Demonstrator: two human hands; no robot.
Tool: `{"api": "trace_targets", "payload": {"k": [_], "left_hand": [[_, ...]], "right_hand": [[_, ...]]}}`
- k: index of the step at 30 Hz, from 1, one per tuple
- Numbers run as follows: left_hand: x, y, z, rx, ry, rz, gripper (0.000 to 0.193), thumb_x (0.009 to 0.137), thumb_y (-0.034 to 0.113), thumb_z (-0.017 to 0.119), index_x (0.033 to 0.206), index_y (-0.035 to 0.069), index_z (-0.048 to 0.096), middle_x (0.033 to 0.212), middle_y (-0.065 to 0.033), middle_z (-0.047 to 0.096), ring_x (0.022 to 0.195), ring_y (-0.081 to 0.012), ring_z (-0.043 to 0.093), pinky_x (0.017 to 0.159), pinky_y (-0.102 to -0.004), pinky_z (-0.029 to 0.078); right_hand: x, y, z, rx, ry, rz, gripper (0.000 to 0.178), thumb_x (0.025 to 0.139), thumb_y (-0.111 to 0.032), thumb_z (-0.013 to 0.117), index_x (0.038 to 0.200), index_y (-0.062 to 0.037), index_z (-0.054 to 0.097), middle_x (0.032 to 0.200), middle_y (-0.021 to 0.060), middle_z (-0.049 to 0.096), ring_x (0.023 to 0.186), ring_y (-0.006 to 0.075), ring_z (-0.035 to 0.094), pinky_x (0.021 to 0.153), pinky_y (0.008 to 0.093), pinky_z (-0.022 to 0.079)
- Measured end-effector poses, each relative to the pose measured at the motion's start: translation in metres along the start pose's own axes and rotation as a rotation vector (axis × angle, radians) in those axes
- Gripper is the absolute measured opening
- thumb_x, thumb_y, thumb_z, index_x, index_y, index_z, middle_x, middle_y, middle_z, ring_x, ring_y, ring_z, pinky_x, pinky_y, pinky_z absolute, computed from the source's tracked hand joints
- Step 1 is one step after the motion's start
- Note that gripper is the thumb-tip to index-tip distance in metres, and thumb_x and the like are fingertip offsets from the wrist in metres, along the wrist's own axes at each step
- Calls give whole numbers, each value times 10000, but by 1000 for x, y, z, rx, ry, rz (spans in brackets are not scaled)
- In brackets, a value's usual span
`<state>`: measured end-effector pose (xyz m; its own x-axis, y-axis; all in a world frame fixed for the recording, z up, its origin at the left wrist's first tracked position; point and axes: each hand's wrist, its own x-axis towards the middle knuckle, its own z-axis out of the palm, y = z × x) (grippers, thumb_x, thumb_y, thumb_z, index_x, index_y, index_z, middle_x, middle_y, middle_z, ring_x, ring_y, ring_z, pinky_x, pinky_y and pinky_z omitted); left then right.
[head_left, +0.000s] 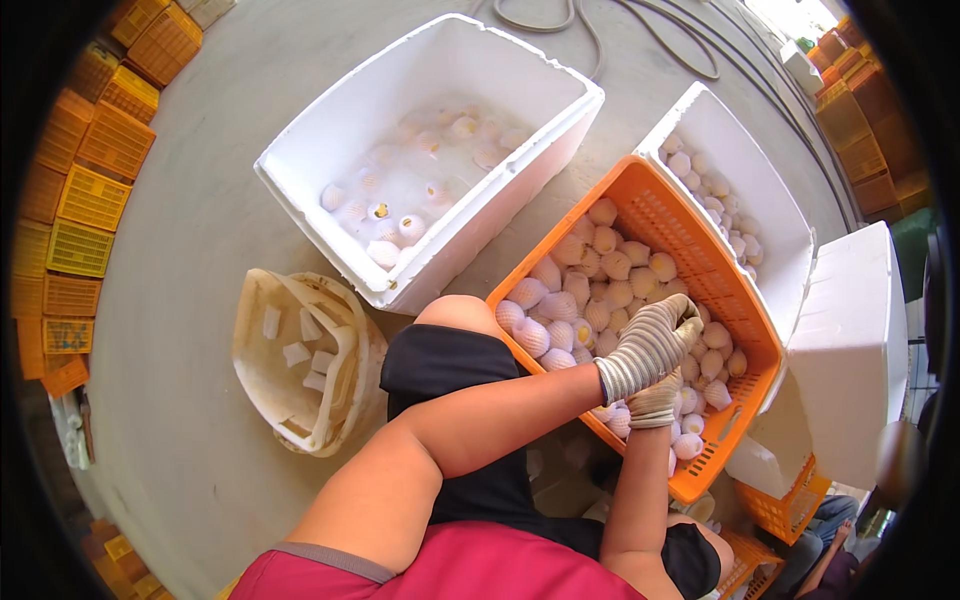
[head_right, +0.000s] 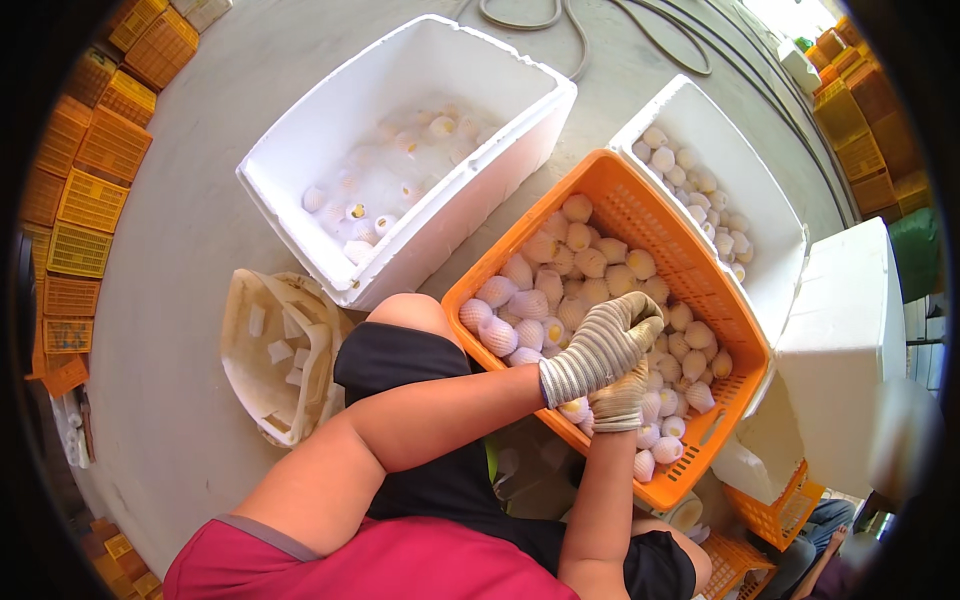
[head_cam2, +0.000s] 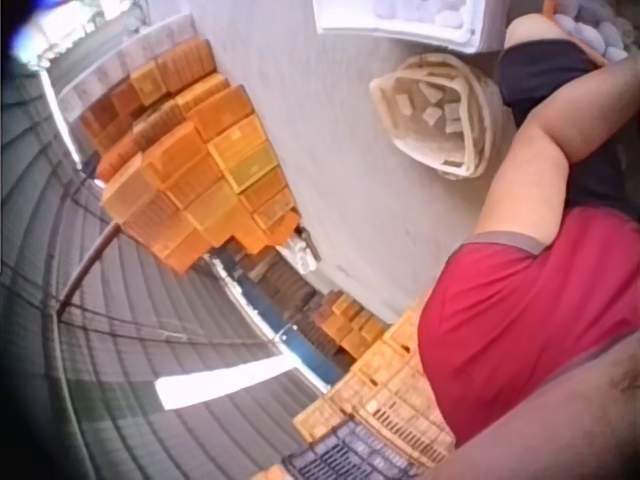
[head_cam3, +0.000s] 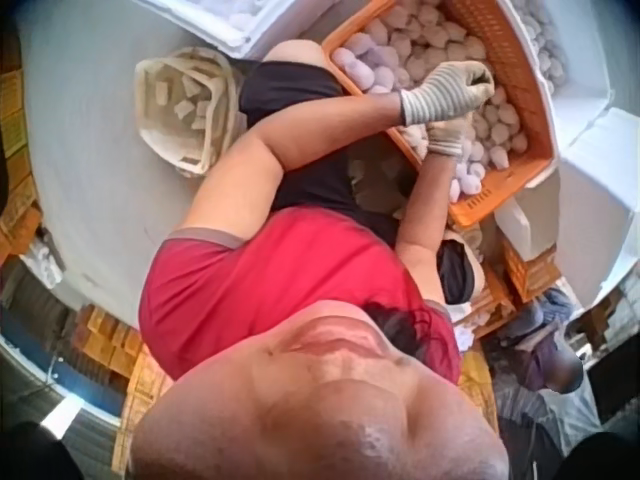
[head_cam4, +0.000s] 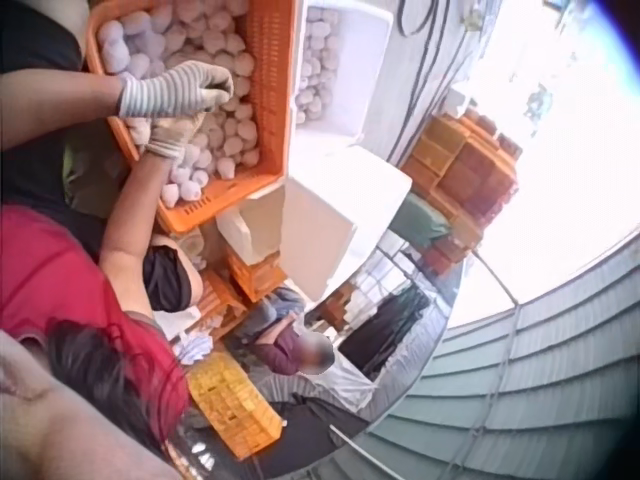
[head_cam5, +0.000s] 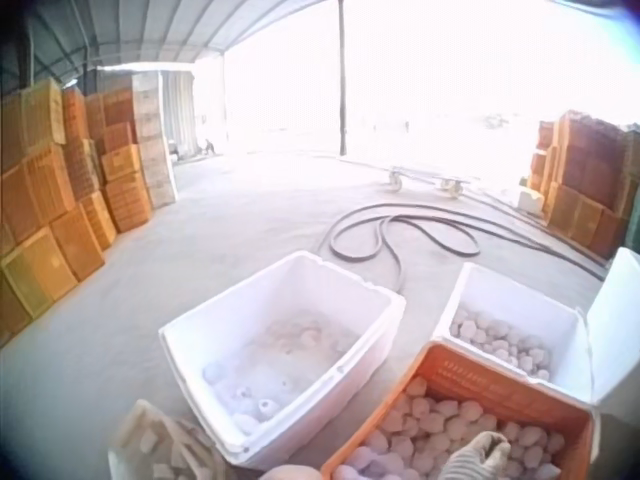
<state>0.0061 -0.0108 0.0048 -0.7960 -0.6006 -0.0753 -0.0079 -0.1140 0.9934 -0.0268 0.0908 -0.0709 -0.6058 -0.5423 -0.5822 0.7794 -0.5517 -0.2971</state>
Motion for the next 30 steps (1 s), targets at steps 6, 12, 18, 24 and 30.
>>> {"api": "trace_targets", "payload": {"k": [6,12,18,24,30], "left_hand": [[-7,19,-8,135,88,145,155,852,263,606,895,114,619,783,-155,657,726,-349,635,708,-454,488],[-13,37,-23,131,101,627,169,831,64,635,1000,67,641,810,-140,659,678,-322,642,639,-368,514],[-9,45,-45,-62,90,816,169,825,-6,628,992,16,639,764,-93,649,591,-225,621,568,-313,505],[28,46,-79,-873,222,-317,164,912,162,591,989,16,601,832,-107,674,607,-163,605,520,-238,470],[32,34,-67,-765,150,-189,212,928,192,584,1037,11,584,875,-128,671,656,-185,613,548,-248,485]], "right_hand": [[22,12,29,-69,-23,90,499,976,-393,491,1292,-8,504,1227,180,596,1112,358,599,956,487,523],[44,44,104,-240,-285,222,498,957,-388,548,1308,-39,499,1220,180,591,1139,356,576,979,485,509],[68,60,161,-715,-580,-194,723,921,-305,646,1497,-56,287,1355,143,460,1224,230,480,1038,391,420],[101,7,15,-1189,-460,-60,412,877,-129,689,1257,2,598,1223,145,646,1128,215,609,959,317,488],[78,27,-92,-1772,-228,27,679,789,-334,764,1332,-1,530,1277,212,609,1191,329,585,998,398,473]]}}
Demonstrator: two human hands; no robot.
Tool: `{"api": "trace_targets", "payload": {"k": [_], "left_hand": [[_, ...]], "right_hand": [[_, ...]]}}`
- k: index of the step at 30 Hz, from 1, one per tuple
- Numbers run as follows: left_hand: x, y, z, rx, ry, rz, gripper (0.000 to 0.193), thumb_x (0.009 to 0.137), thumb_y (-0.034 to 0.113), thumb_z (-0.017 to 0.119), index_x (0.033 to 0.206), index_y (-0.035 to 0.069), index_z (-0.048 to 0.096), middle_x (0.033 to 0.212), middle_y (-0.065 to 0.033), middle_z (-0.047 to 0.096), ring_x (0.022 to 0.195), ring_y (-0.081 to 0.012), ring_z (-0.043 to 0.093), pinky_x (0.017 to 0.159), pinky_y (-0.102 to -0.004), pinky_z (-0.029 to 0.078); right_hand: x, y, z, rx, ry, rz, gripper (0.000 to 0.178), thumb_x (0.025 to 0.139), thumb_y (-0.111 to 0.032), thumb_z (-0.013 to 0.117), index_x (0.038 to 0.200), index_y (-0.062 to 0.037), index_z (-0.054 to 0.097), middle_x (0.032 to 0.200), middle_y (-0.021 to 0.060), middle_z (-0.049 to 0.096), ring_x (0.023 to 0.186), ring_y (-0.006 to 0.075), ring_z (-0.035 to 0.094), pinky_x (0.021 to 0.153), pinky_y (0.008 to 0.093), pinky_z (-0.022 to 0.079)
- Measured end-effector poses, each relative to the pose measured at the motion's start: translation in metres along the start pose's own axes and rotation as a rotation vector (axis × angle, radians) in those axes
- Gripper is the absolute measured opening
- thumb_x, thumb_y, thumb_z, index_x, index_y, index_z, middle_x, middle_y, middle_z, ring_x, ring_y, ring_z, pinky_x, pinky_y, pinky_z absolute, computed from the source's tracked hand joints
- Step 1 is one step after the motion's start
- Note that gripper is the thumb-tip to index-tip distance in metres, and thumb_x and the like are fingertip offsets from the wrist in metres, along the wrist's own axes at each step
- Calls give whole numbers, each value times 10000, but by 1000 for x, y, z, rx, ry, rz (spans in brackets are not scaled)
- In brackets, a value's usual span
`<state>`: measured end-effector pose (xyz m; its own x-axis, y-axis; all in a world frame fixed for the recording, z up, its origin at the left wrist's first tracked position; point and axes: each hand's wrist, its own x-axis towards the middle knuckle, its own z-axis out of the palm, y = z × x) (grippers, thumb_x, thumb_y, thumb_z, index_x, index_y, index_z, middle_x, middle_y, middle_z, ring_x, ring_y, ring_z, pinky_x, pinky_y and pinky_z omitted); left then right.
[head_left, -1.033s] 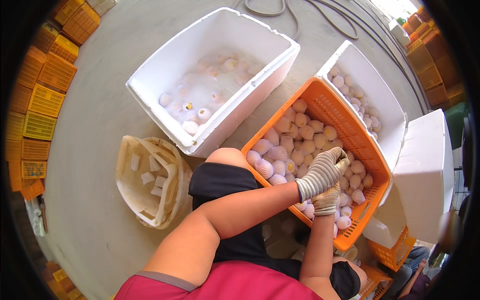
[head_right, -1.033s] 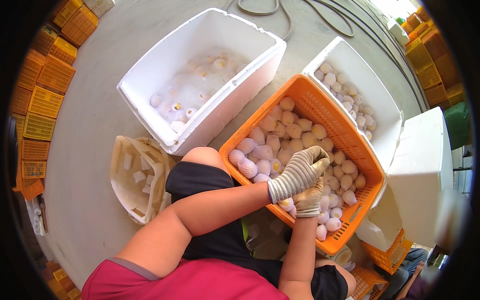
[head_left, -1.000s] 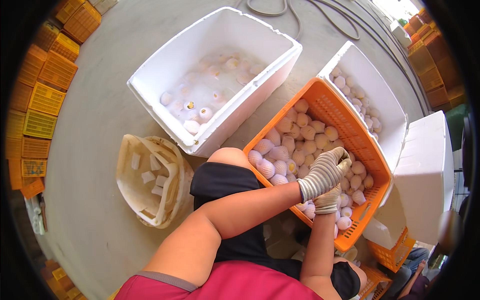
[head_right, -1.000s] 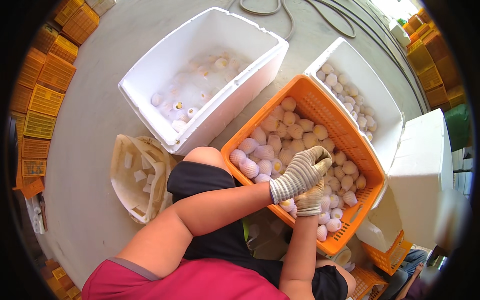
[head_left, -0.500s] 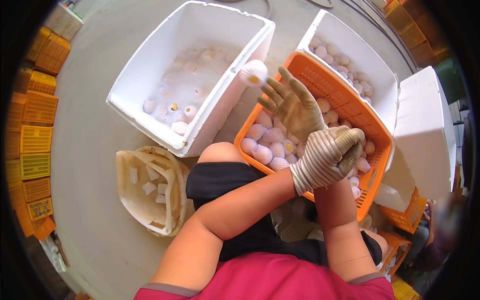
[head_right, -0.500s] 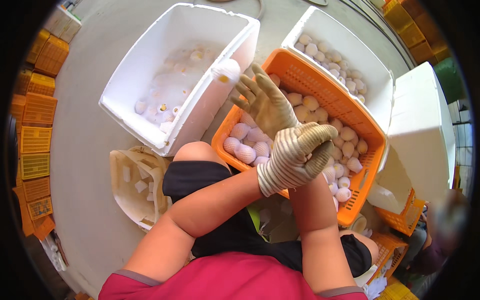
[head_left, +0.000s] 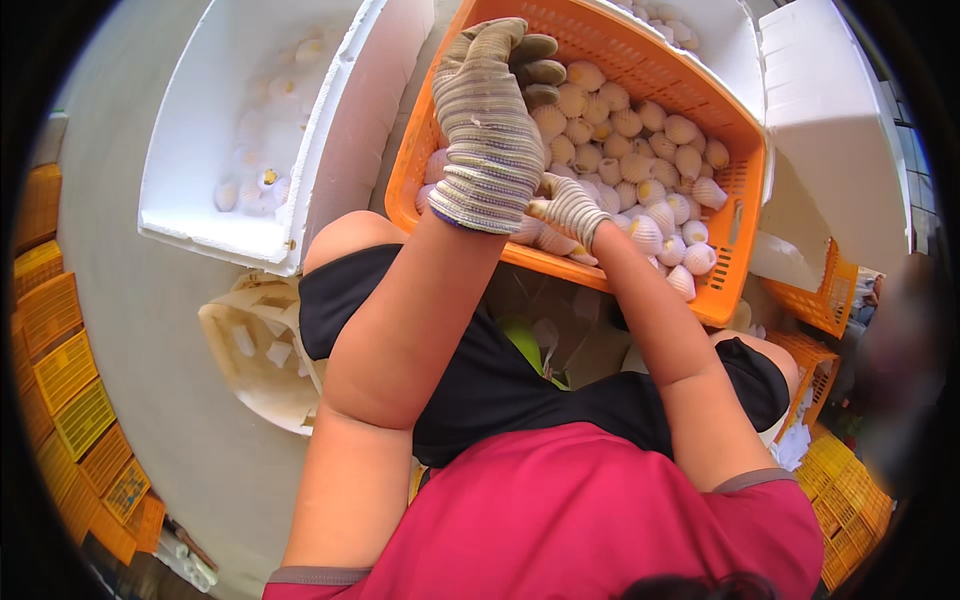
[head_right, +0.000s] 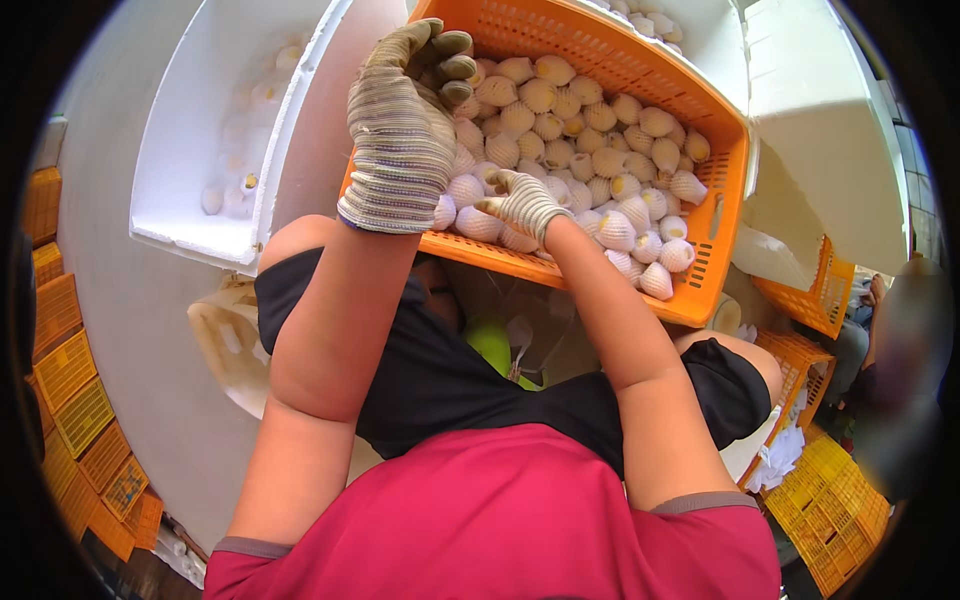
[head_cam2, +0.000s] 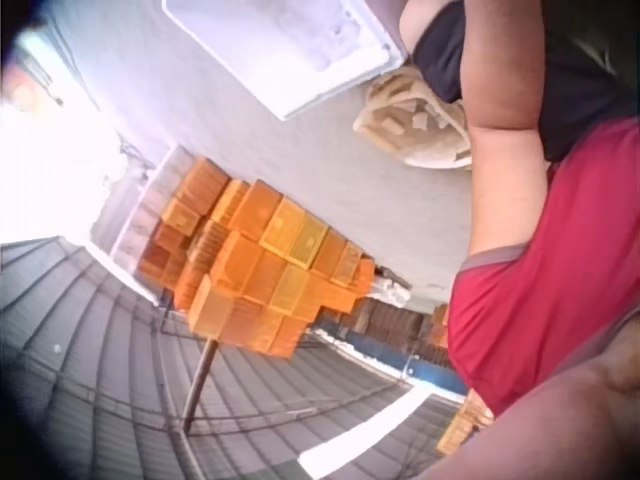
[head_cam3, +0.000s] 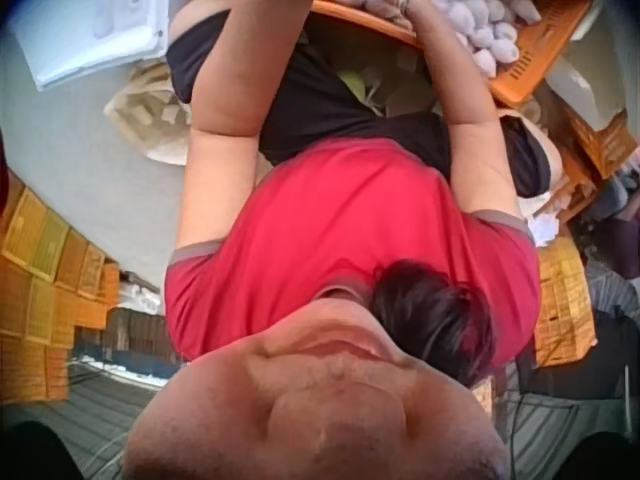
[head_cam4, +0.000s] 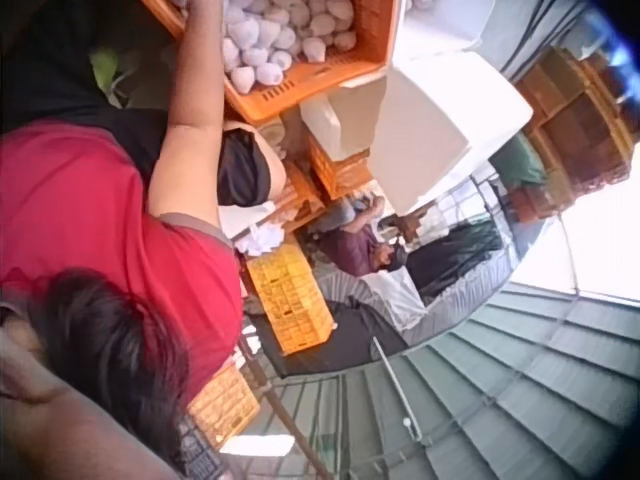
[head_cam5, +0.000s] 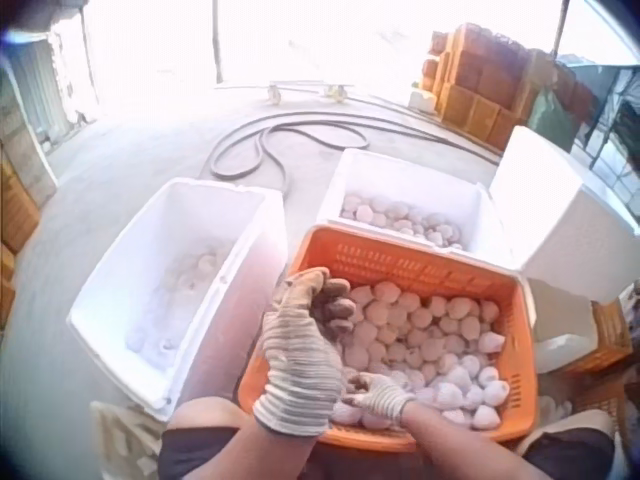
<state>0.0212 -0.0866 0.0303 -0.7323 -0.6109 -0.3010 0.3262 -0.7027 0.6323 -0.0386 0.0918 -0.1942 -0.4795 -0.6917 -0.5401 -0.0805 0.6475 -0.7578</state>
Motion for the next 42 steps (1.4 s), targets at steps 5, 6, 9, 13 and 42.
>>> {"api": "trace_targets", "payload": {"k": [5,6,9,13,42], "left_hand": [[4,-6,4,7,67,-71,194,932,175,569,1027,8,595,872,-121,678,659,-184,623,550,-243,490],[4,-9,8,23,62,-79,193,931,173,570,1027,8,595,871,-120,679,655,-185,625,548,-244,491],[9,-15,6,42,68,-92,189,930,171,575,1026,10,595,871,-122,683,644,-188,629,540,-248,493],[11,-22,5,74,75,-109,195,933,174,577,1041,12,598,856,-115,677,646,-191,631,539,-249,494],[-18,-67,2,487,-319,-685,412,966,337,562,1204,2,543,1128,-144,607,965,-253,652,767,-390,619]], "right_hand": [[6,-68,20,-502,-41,116,700,797,-410,716,1373,-70,511,1245,222,618,1178,374,581,970,441,486],[12,-61,25,-549,-37,115,694,797,-403,712,1376,-78,510,1232,224,623,1172,373,584,958,444,493],[26,-58,44,-726,29,68,608,838,-288,666,1385,-81,499,1188,210,647,1147,333,610,878,452,529],[12,-101,43,-959,-28,112,389,865,-155,615,1238,-46,621,1119,168,694,1045,282,671,778,449,559],[-131,-87,-67,1048,242,-383,568,813,-51,693,1344,-90,496,1242,88,587,1051,204,622,801,326,583]]}}
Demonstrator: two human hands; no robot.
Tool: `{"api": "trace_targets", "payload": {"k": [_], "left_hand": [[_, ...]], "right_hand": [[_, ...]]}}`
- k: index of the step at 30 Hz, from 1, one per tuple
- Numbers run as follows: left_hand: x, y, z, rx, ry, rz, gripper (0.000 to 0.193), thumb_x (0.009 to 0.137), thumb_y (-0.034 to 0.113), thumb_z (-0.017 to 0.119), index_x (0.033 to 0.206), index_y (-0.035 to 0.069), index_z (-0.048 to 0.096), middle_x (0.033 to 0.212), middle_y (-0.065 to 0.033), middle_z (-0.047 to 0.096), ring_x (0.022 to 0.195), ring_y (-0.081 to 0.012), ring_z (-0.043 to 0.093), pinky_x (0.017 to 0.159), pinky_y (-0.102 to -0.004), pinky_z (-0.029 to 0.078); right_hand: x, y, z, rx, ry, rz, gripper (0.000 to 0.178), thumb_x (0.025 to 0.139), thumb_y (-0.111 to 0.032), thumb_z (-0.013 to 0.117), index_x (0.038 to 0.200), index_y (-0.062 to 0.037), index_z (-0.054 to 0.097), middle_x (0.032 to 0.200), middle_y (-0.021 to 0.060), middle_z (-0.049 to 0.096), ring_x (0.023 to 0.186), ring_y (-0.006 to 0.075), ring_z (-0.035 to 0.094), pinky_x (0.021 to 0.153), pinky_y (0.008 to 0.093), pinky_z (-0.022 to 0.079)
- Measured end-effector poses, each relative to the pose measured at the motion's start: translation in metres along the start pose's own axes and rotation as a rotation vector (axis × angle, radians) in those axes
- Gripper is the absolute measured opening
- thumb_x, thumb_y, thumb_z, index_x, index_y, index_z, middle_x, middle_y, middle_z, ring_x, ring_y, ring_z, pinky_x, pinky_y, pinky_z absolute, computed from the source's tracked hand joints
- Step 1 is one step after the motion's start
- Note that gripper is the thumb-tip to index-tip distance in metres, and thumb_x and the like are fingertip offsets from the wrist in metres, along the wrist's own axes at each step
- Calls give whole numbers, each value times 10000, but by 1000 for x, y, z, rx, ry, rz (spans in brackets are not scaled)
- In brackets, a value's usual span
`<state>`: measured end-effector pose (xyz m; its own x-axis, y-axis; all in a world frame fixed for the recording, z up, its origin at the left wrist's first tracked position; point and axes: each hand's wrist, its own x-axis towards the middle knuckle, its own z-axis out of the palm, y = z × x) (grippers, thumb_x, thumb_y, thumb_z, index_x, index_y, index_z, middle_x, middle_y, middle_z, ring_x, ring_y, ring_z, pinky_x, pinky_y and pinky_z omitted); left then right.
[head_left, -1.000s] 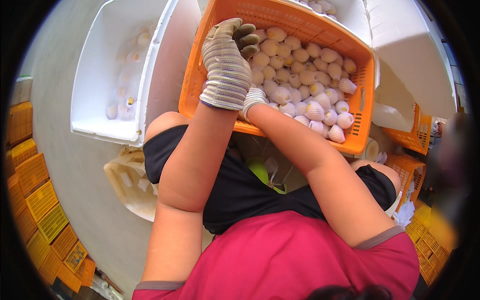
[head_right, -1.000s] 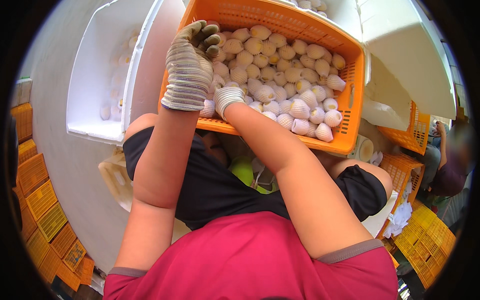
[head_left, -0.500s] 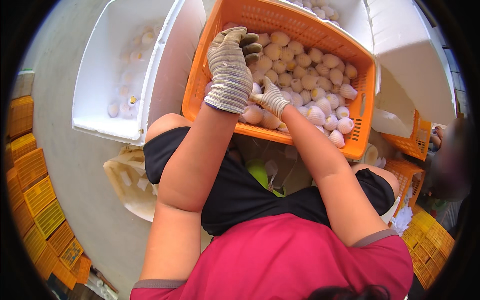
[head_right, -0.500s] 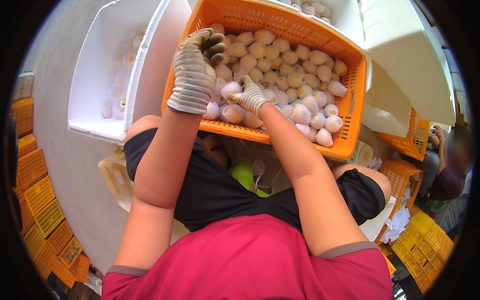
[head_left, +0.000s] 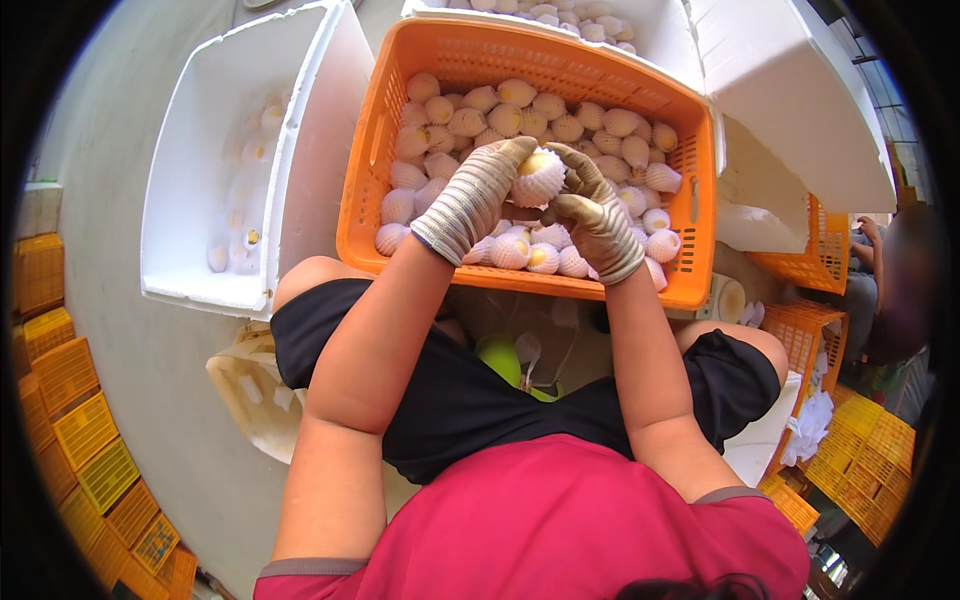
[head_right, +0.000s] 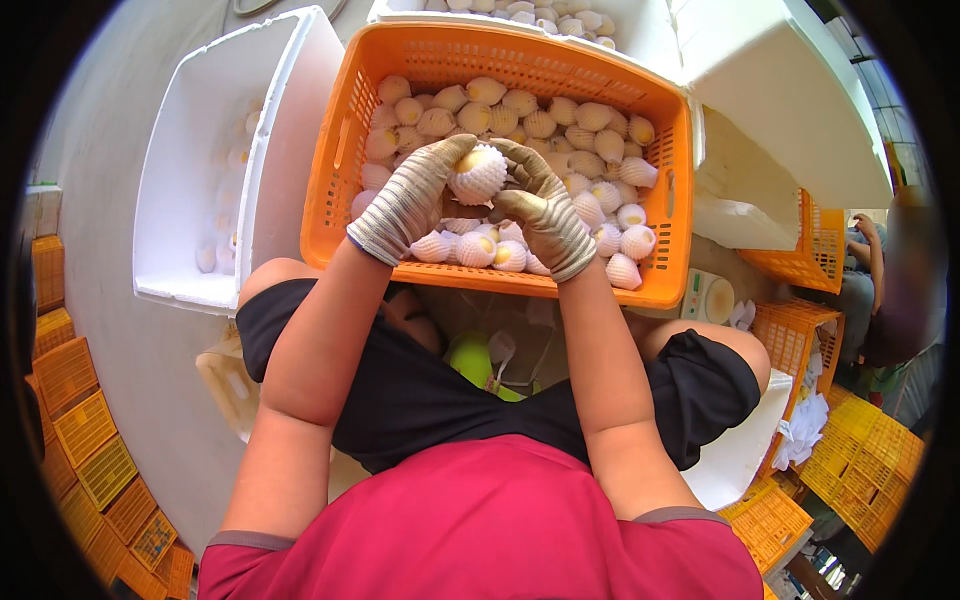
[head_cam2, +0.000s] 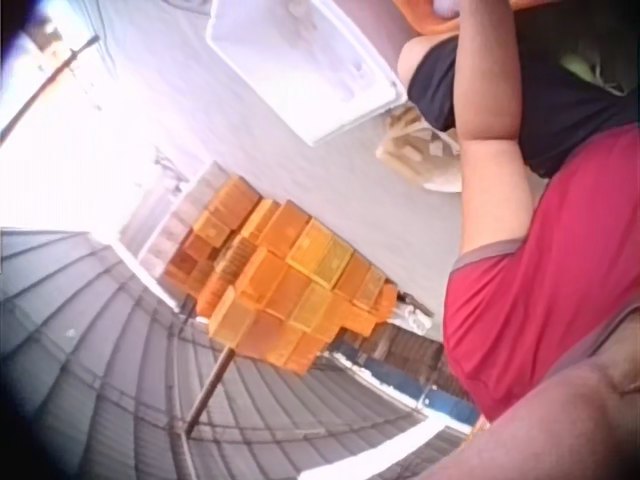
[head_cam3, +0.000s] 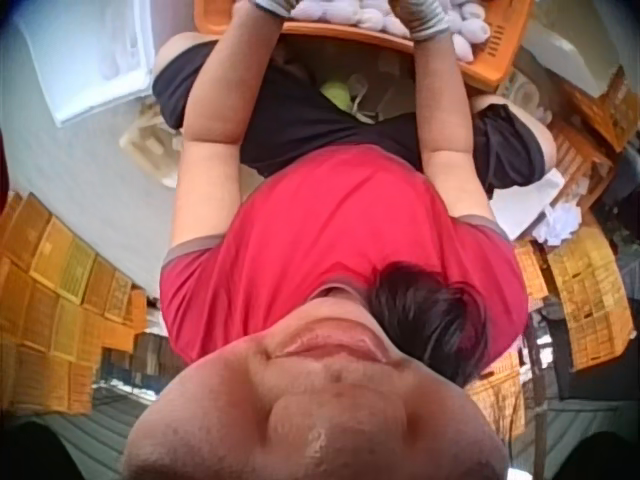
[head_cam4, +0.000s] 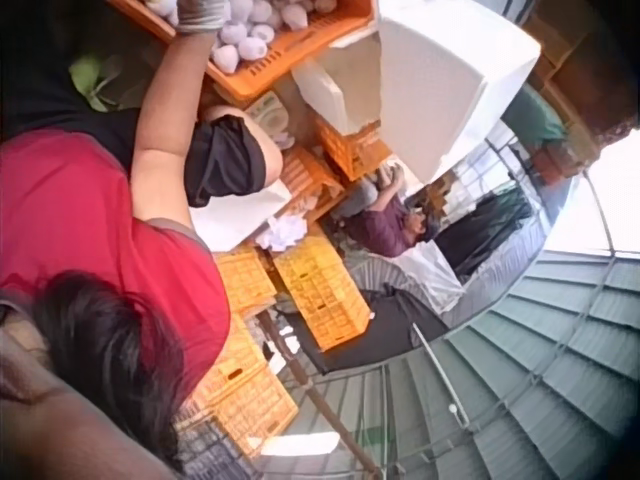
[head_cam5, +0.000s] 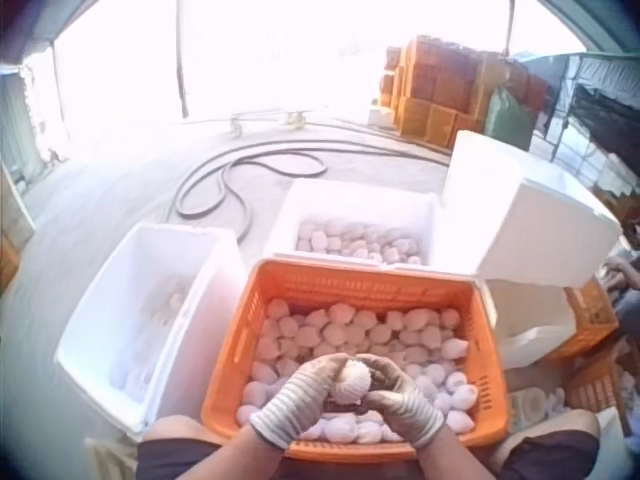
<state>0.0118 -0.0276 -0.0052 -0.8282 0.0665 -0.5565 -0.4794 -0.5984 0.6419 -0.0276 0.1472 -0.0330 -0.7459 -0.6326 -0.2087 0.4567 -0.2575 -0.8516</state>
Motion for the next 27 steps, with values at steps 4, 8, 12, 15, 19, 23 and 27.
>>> {"api": "trace_targets", "payload": {"k": [4,8,12,15,19,23,27], "left_hand": [[13,-12,-5,-137,-147,64,383,995,306,510,1229,3,526,1142,-150,605,982,-274,653,821,-429,605],[9,-15,-7,-95,-321,62,381,995,296,515,1265,28,514,1189,-122,603,1044,-258,642,864,-431,586],[7,-17,-5,-114,-385,75,365,982,261,548,1268,38,517,1168,-103,610,1032,-234,644,858,-411,586],[9,-20,-7,-40,-344,109,350,963,211,591,1259,37,527,1131,-94,618,985,-195,656,811,-362,599],[11,-21,-9,-67,-226,109,278,964,185,580,1191,25,571,1072,-98,635,903,-173,672,770,-326,604],[15,-21,-13,-114,-247,40,324,971,208,548,1216,-5,548,1111,-138,634,955,-247,670,833,-395,592],[26,-26,-16,-227,-263,-80,385,985,237,506,1244,-47,517,1162,-169,625,1023,-300,650,921,-465,547]], "right_hand": [[-10,-3,3,-146,255,-101,442,837,-18,684,1260,-53,560,1147,74,621,955,141,625,757,272,570],[-12,-1,-2,-249,405,-268,250,872,-22,671,1117,-36,623,1034,44,642,905,115,613,766,276,562],[-15,-12,7,-217,388,-297,190,892,-108,701,1053,-29,637,971,24,654,860,84,607,794,243,525],[-16,-18,19,-533,306,-324,290,874,-204,743,1062,-14,630,945,34,663,846,76,609,764,244,521],[-11,-6,23,-714,394,-335,266,905,-188,700,1068,14,646,918,68,686,828,88,615,732,256,521],[-12,-6,27,-756,466,-396,184,945,-139,635,1009,28,676,873,48,677,800,82,594,712,250,509],[-6,3,22,-655,492,-450,156,937,-114,641,1004,21,677,871,31,652,760,73,561,688,236,493]]}}
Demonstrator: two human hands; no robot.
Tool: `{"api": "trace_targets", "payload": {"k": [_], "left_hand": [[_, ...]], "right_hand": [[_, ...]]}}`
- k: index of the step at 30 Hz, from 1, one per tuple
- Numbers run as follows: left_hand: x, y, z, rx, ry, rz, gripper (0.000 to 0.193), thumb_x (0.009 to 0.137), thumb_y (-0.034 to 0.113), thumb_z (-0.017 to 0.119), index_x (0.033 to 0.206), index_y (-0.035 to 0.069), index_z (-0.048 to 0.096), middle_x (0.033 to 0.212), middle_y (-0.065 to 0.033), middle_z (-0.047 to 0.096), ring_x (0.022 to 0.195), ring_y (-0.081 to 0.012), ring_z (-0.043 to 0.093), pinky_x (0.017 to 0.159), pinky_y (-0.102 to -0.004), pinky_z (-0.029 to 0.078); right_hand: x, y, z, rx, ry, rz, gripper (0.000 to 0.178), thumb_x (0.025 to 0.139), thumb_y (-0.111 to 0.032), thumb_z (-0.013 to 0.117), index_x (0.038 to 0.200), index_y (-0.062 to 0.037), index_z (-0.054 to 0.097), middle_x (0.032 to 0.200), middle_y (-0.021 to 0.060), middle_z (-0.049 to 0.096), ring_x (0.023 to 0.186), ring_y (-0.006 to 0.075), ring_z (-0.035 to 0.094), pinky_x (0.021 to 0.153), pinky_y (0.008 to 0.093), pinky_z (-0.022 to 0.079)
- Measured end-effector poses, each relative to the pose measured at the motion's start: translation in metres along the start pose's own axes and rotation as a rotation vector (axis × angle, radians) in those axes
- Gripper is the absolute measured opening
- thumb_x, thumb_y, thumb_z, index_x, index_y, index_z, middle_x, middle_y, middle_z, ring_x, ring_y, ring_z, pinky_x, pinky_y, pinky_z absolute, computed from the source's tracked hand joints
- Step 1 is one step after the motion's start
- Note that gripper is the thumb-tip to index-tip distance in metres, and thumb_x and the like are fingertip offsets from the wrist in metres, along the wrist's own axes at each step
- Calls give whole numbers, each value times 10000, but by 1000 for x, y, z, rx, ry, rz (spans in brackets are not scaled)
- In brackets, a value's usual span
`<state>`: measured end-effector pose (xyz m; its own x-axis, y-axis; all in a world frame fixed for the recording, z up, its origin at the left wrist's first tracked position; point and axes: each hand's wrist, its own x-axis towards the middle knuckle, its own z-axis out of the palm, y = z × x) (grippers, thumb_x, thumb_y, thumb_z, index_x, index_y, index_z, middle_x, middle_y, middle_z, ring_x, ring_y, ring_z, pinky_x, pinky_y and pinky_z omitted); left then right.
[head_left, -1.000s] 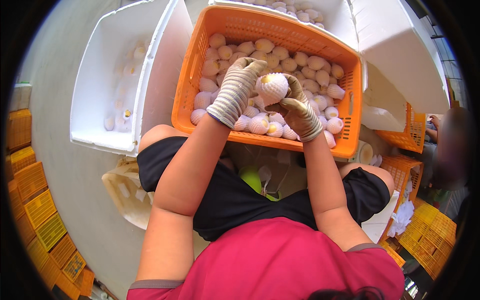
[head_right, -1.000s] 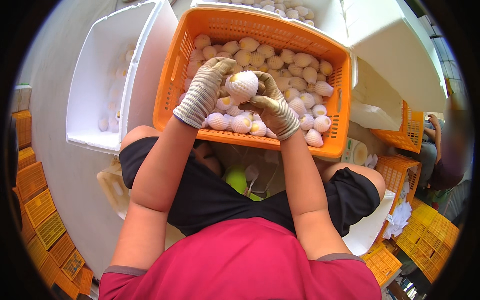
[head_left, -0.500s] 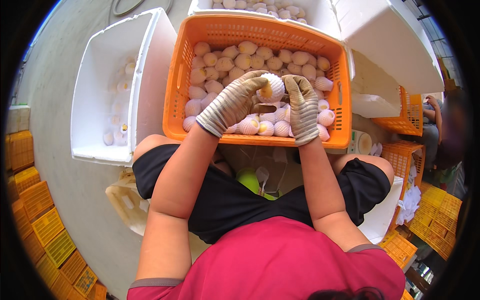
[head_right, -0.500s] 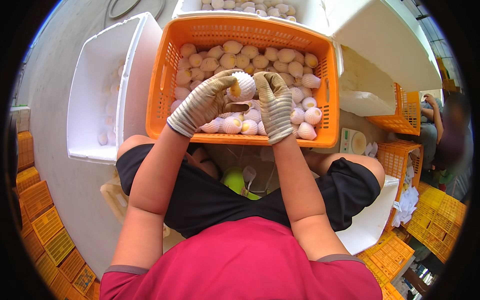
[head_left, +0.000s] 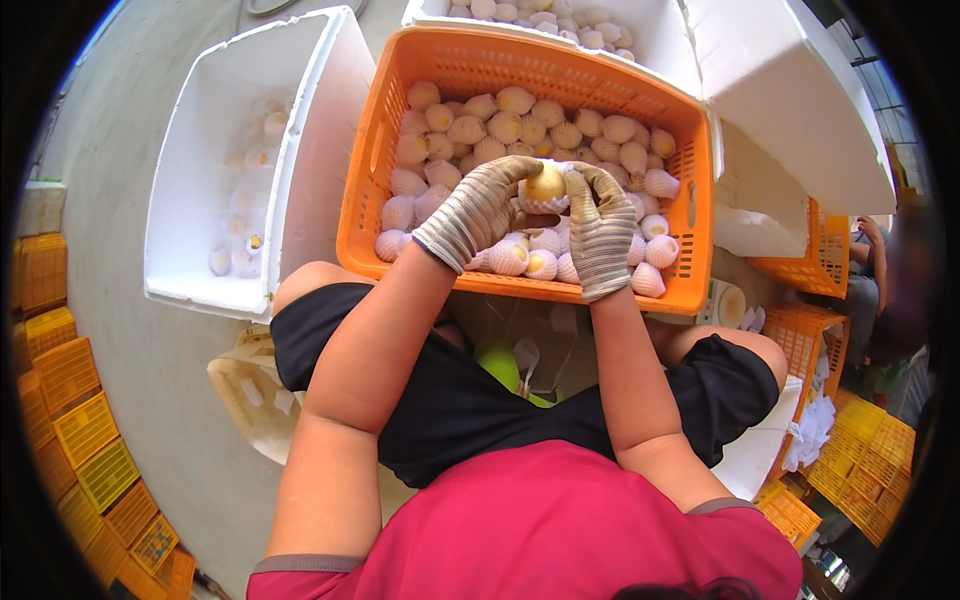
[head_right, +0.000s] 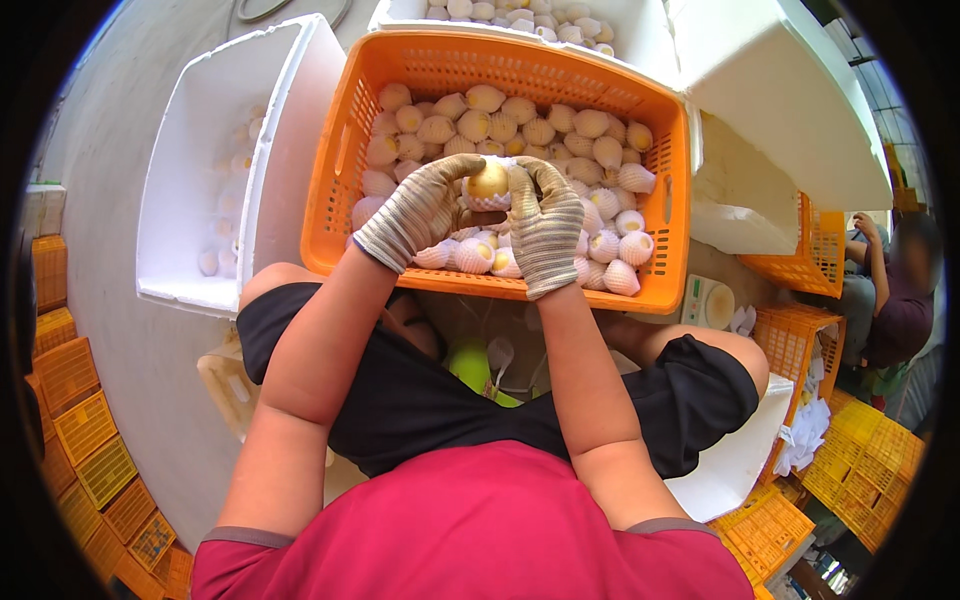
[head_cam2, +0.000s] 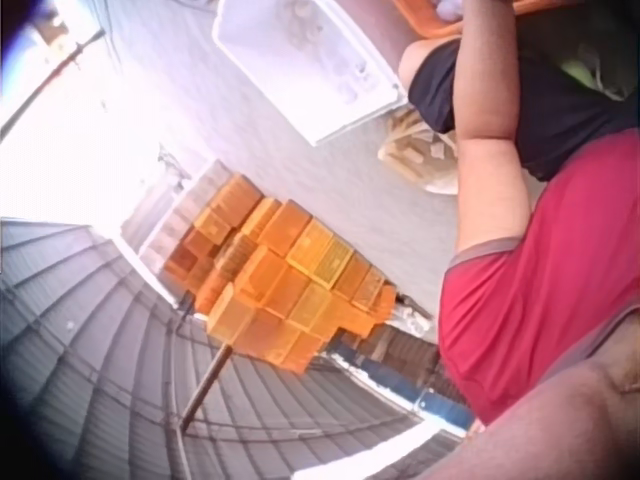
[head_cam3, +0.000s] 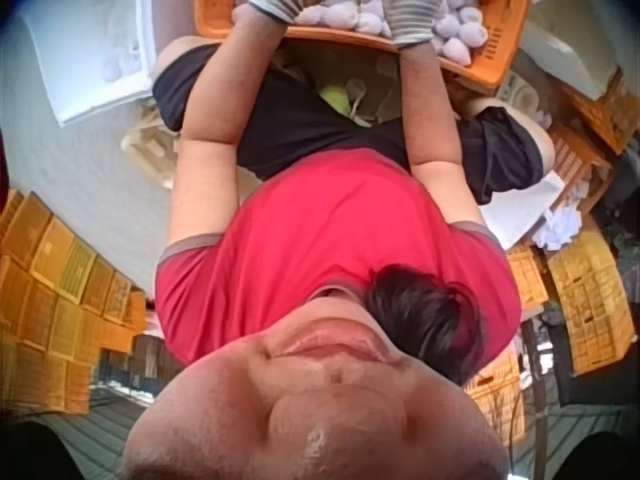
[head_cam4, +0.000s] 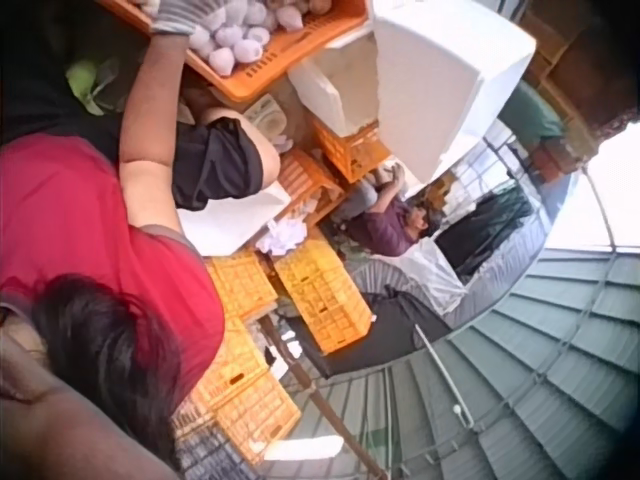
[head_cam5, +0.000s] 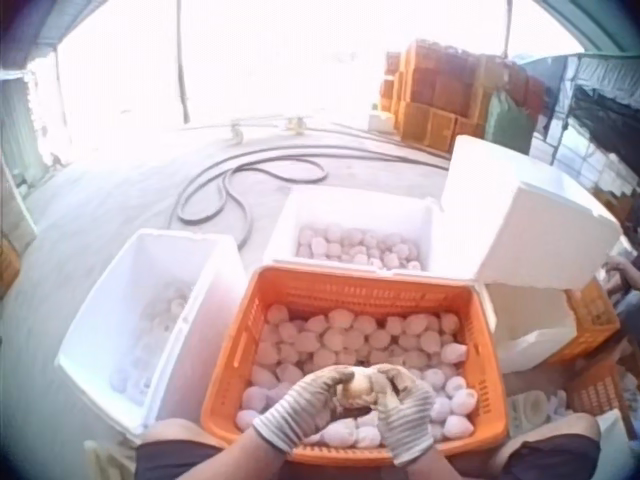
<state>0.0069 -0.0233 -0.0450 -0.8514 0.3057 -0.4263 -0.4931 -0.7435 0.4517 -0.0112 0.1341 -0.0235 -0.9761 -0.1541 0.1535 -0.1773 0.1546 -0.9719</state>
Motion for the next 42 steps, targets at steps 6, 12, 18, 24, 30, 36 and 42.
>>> {"api": "trace_targets", "payload": {"k": [6,12,18,24,30,36,42], "left_hand": [[0,0,4,-45,10,-25,393,985,225,507,1254,-62,503,1181,-191,608,1030,-316,644,931,-489,538],[3,-7,2,-18,67,56,317,958,196,566,1193,-13,530,1150,-167,602,1011,-291,639,855,-472,576],[-6,-3,21,386,241,226,274,938,190,612,1150,35,533,1074,-111,583,973,-215,629,797,-375,595],[-13,-1,25,311,217,247,244,960,171,577,1153,30,524,1095,-107,567,977,-207,625,787,-338,598],[-13,0,22,311,233,261,240,950,159,604,1130,9,552,1065,-96,590,939,-194,630,771,-326,600],[-10,-9,24,408,283,193,191,928,142,644,1075,32,596,983,-60,613,843,-151,627,698,-292,589],[-5,-9,13,296,347,164,178,919,143,649,1053,35,599,973,-64,613,825,-158,625,659,-307,594]], "right_hand": [[1,-3,-5,123,19,99,137,927,-101,654,1004,8,687,894,1,646,715,46,531,628,196,455],[-1,-2,-12,109,-4,265,153,929,-109,654,1031,-2,688,878,7,659,708,42,537,621,190,456],[0,13,-13,227,-87,234,147,928,-135,660,1017,-19,662,898,14,652,740,64,563,653,218,493],[0,22,-16,223,-204,264,400,832,-127,761,1177,-21,588,1072,45,622,971,114,569,870,263,493],[5,15,-21,286,-240,265,468,824,-89,742,1252,-21,567,1129,59,613,1001,125,574,881,264,503],[2,7,-11,114,-326,241,574,770,-96,804,1279,-27,548,1171,90,608,1036,142,582,898,277,509],[-5,9,-1,218,-316,217,596,789,-73,781,1319,-19,515,1167,88,597,1044,144,578,899,270,517]]}}
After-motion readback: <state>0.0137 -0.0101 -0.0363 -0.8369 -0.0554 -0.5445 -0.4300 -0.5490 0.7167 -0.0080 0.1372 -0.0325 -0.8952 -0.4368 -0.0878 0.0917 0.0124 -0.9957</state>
